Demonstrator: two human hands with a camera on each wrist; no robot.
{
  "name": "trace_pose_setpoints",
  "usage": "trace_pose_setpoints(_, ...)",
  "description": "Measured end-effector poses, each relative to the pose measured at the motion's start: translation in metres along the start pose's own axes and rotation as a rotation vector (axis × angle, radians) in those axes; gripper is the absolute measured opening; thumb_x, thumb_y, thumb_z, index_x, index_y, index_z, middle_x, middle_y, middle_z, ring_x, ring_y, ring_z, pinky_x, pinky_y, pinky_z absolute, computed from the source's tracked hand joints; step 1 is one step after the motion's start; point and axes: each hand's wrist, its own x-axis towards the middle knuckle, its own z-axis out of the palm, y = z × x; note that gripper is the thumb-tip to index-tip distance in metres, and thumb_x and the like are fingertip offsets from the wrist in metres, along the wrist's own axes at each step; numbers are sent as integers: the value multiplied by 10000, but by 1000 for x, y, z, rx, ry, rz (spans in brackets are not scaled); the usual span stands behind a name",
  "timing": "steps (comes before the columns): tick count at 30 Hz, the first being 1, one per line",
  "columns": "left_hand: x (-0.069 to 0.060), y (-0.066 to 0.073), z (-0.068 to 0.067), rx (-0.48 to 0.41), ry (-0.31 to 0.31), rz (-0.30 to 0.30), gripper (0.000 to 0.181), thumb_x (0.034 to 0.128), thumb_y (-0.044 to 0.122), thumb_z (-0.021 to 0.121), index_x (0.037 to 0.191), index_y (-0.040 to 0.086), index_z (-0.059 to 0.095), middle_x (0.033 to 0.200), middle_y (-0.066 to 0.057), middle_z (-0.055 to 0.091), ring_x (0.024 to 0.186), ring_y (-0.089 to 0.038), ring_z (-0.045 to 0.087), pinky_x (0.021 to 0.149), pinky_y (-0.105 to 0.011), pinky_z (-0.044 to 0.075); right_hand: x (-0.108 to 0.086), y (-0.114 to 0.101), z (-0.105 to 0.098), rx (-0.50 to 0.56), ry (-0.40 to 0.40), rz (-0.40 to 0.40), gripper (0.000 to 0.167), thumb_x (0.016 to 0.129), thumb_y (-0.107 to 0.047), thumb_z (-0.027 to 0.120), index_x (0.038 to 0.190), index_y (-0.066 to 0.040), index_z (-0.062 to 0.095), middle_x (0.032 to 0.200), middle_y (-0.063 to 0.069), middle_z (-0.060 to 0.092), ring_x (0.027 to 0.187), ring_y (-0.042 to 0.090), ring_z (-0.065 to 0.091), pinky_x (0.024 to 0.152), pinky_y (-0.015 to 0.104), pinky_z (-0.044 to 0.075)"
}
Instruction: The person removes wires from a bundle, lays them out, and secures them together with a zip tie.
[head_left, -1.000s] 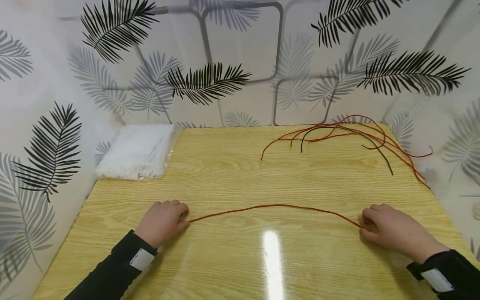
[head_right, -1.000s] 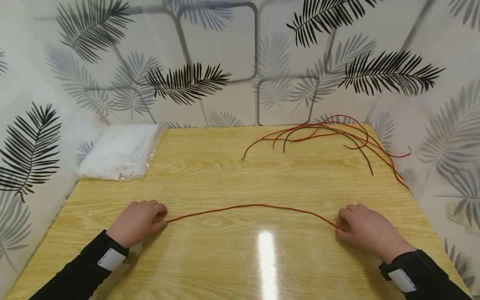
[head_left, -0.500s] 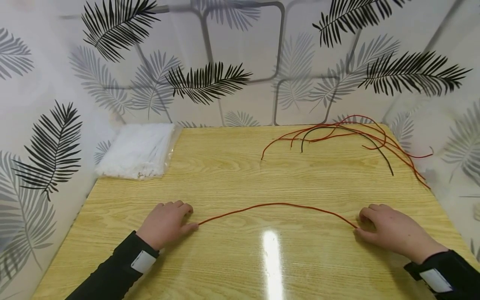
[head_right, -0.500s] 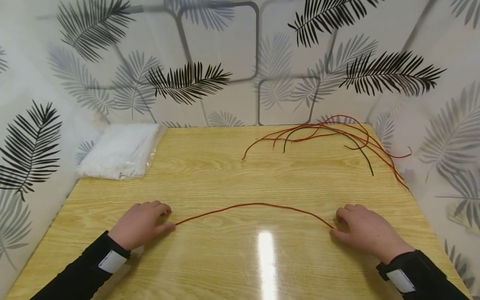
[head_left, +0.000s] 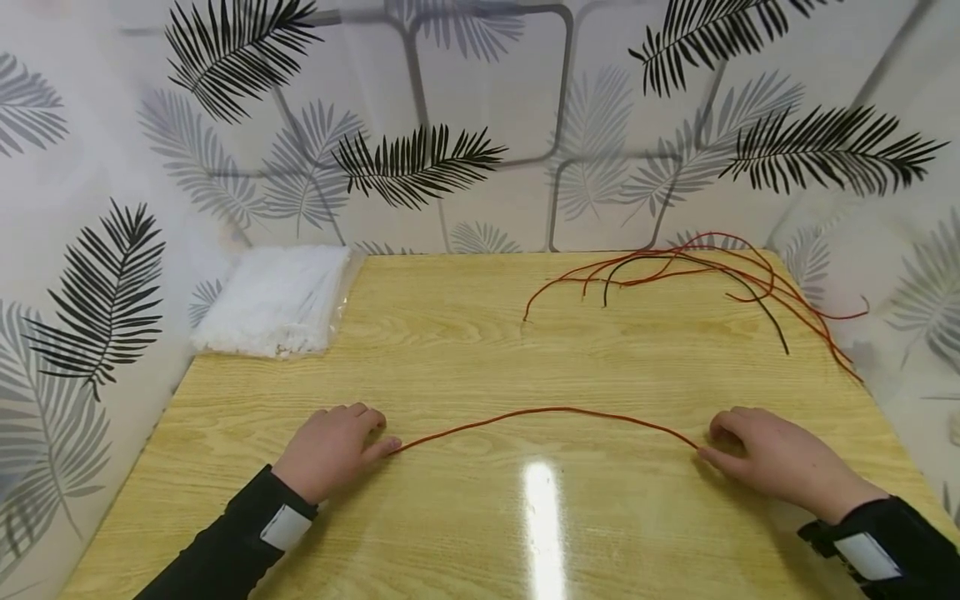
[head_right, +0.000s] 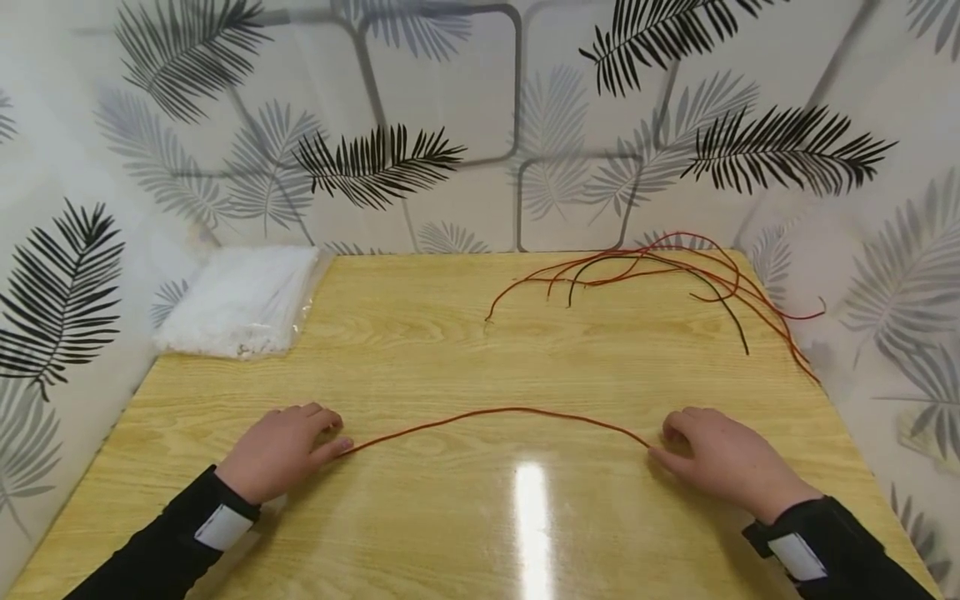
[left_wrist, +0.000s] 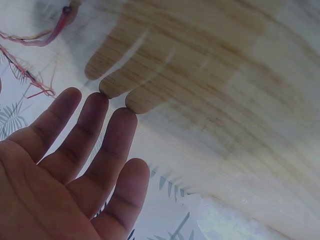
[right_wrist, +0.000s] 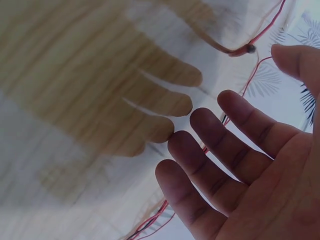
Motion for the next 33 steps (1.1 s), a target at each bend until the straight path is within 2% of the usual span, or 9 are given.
trace_pose_setpoints(7,-2,-2,2,-5,22,12,457,968,510,602,1136,99,713,1075,-68,697,969,-292,683,835,-493,544,19,0,-5,45,-15,11,247,948,-394,678,1009,-155,695,890,-64,644,753,79,547,696,370,508)
trace_pose_setpoints(15,-8,-6,1,-26,13,-14,473,988,519,564,1151,97,704,1096,-72,695,969,-294,682,826,-487,545,46,10,-17,39,42,10,186,973,-265,634,1026,-97,694,872,-36,653,742,104,565,674,358,491)
trace_pose_setpoints(19,-11,-8,2,-47,5,-28,498,993,537,542,1169,97,698,1130,-79,693,1009,-303,680,857,-492,542,67,21,-25,12,61,34,212,978,-246,609,1029,-53,680,862,13,656,715,140,560,649,369,481)
trace_pose_setpoints(24,-12,-6,3,-73,0,-49,503,991,535,545,1198,99,688,1166,-85,687,1048,-313,671,887,-505,531,101,41,-36,-91,107,46,225,968,-197,592,996,4,689,836,73,678,666,177,566,644,435,506)
trace_pose_setpoints(29,-11,-2,4,-67,11,-38,515,982,555,549,1189,104,686,1121,-60,691,1008,-284,675,857,-483,540,133,60,-41,-146,123,59,254,973,-199,581,988,36,676,786,94,654,633,198,561,607,434,490)
trace_pose_setpoints(33,-10,-1,3,-48,26,-27,498,978,549,563,1171,108,687,1101,-47,687,986,-265,672,837,-466,545,152,69,-42,-151,113,63,332,988,-229,556,1093,77,633,924,210,664,736,292,629,678,508,513)
